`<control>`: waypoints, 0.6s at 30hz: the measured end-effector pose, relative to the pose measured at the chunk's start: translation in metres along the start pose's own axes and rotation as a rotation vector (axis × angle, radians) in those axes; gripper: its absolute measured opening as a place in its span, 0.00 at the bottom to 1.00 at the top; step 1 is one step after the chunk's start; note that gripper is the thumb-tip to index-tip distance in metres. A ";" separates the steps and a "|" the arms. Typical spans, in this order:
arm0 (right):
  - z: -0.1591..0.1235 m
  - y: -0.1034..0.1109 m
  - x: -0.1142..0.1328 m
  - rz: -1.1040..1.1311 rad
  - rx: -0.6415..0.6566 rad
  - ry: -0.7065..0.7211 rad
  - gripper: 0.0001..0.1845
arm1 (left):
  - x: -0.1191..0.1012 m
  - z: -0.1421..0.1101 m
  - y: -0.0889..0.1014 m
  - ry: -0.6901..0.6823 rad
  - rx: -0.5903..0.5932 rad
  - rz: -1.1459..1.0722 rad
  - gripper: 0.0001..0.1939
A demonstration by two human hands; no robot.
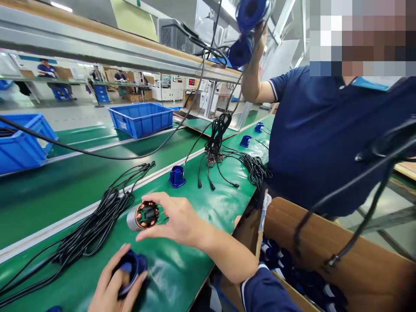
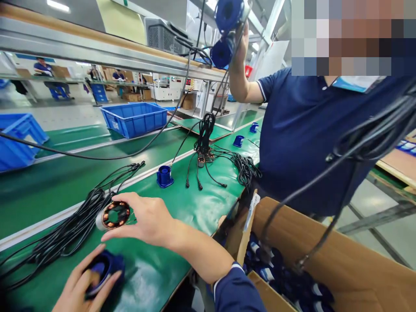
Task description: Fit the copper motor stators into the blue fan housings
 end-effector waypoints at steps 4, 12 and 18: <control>0.006 0.016 0.004 0.003 -0.052 0.112 0.38 | -0.014 0.046 -0.021 -0.060 0.108 -0.077 0.15; -0.027 0.057 -0.039 -0.054 -0.167 -0.231 0.39 | -0.018 0.113 -0.032 -0.053 0.720 -0.356 0.39; -0.043 0.040 -0.028 0.037 0.098 -0.147 0.37 | -0.026 0.094 -0.052 0.033 0.651 -0.395 0.45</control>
Point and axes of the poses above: each hand's wrist, its own z-axis towards the middle knuckle, its own y-axis out of the back of the hand, x = y × z, the point moved 3 cm from there along z, towards the middle knuckle, and after that the axes turned 8 degrees about z, right-handed, at the moved point
